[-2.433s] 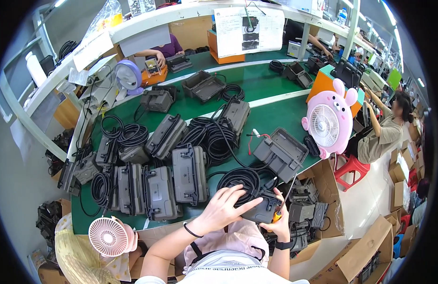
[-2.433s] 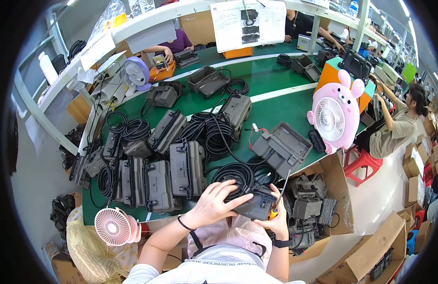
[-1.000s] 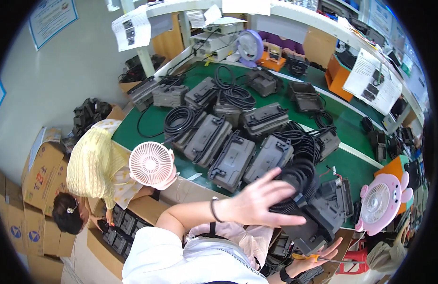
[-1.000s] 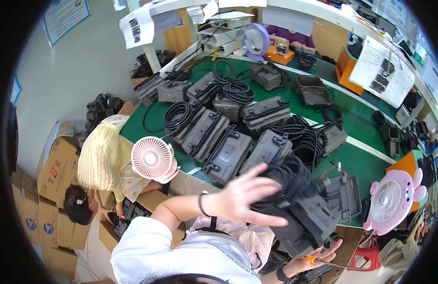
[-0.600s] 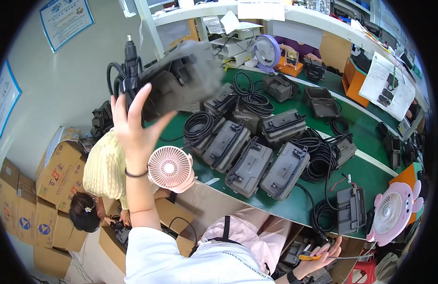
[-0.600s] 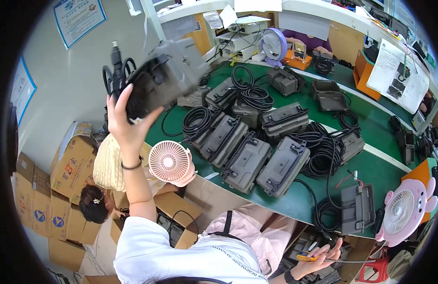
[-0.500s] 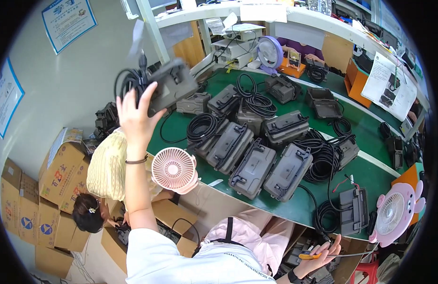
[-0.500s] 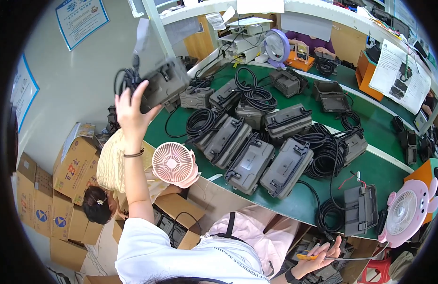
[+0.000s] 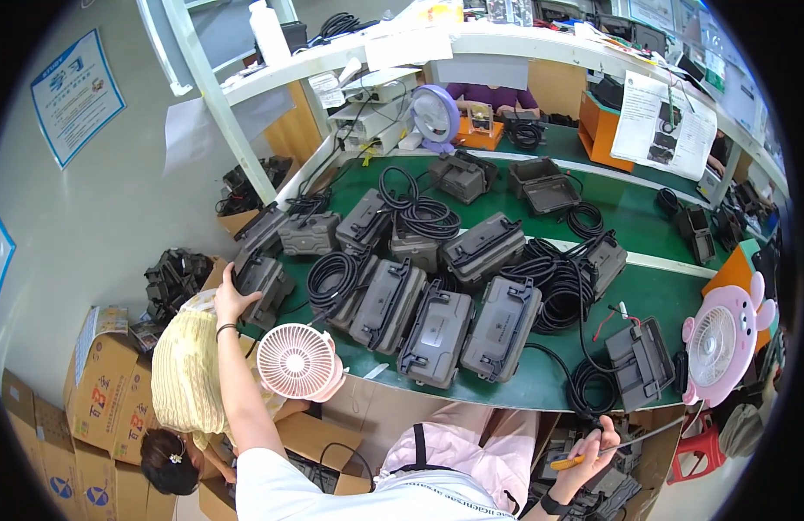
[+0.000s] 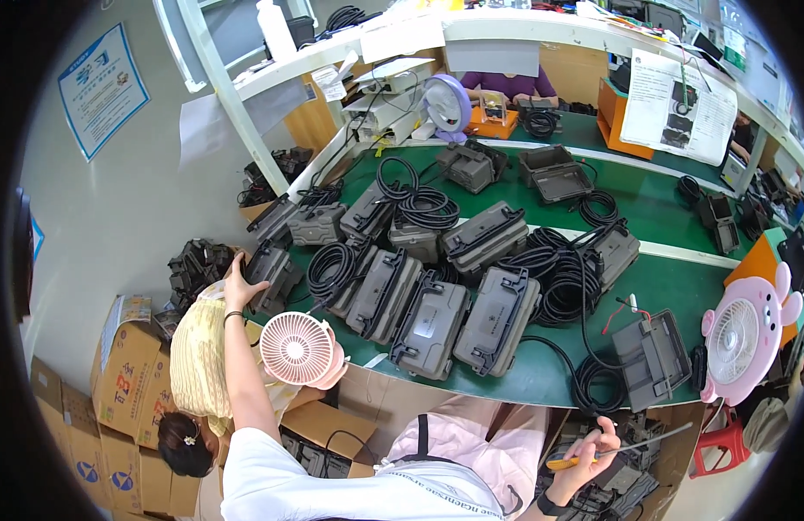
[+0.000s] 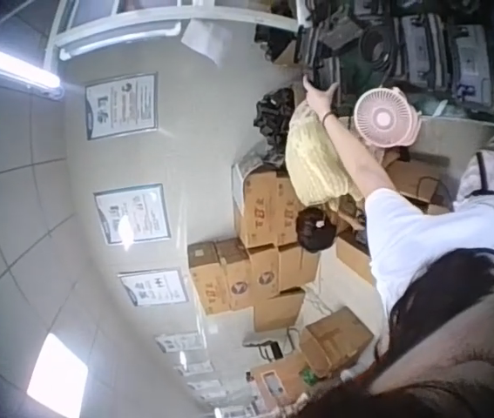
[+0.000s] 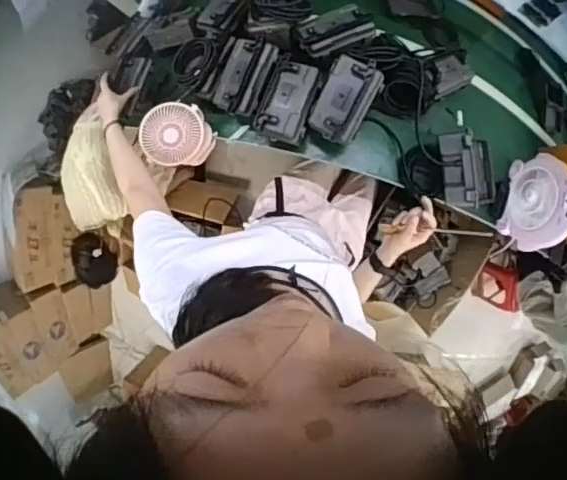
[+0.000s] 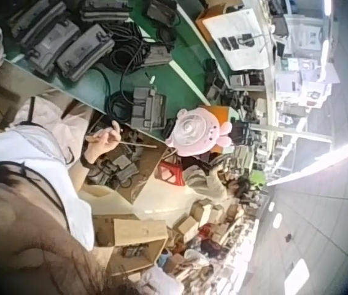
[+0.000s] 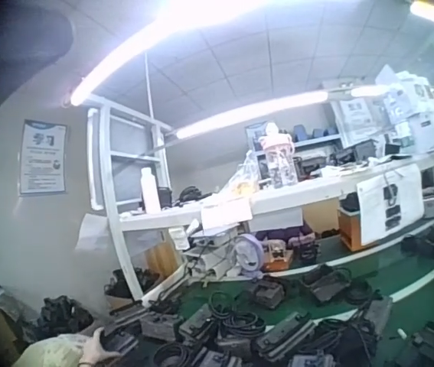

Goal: Assembling battery packs by connecting internal wires and housing components into a plastic protective case.

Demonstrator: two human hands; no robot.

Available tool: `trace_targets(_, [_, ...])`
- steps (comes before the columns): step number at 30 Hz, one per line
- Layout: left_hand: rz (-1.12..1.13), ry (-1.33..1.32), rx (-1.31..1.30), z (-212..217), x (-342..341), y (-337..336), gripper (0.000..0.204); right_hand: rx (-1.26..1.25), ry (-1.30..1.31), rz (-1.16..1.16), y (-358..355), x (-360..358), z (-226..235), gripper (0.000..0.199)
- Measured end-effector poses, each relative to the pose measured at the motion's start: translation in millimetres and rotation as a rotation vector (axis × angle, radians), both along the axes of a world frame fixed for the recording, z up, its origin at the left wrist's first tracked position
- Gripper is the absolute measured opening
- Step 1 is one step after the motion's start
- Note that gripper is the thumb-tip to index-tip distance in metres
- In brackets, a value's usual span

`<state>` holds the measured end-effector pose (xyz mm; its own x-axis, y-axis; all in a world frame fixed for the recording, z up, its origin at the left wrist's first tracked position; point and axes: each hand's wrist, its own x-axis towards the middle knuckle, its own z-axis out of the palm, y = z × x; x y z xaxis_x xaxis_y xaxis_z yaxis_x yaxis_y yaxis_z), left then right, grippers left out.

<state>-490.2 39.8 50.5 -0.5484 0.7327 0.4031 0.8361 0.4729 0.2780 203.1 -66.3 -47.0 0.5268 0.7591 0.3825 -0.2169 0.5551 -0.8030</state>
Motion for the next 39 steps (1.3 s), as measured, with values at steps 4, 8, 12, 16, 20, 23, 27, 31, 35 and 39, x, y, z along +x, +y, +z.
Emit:
trace_targets(4, [-0.031, -0.044, 0.044, -6, -11, 10, 0.079, -0.021, 0.160, 0.023, 11, -19, 6, 0.016])
trace_targets(8, [0.037, 0.162, 0.081, -16, -42, 13, 0.066, -0.027, 0.115, 0.100, 13, -21, 6, 0.009])
trace_targets(12, [0.102, 0.090, -0.060, 9, -14, 27, 0.064, -0.070, 0.137, -0.017, 6, -17, 9, 0.011])
trace_targets(16, [0.073, -0.021, 0.008, -2, -44, 28, 0.061, -0.038, 0.171, -0.006, 1, -9, 5, 0.007])
trace_targets(20, [0.099, 0.019, 0.029, -12, -47, 21, 0.057, -0.087, 0.164, -0.031, 0, -6, 5, 0.006])
trace_targets(23, [0.206, 0.035, 0.004, 5, -17, 17, 0.059, -0.108, 0.147, -0.045, 1, -4, 3, 0.006])
trace_targets(27, [-0.026, 0.229, 0.097, 58, 42, 18, 0.057, -0.218, 0.056, -0.060, 3, -3, 0, 0.003])
trace_targets(31, [-0.409, 0.326, 0.224, 125, 159, 29, 0.047, -0.274, -0.031, -0.083, 6, 0, -10, 0.001])
trace_targets(35, [-0.758, 0.251, 0.408, 162, 271, 17, 0.030, -0.279, 0.023, -0.230, 16, 3, -16, 0.003])
trace_targets(39, [-1.222, 0.573, 0.468, 176, 370, 5, 0.021, -0.323, 0.116, -0.414, 13, 21, -18, 0.008])
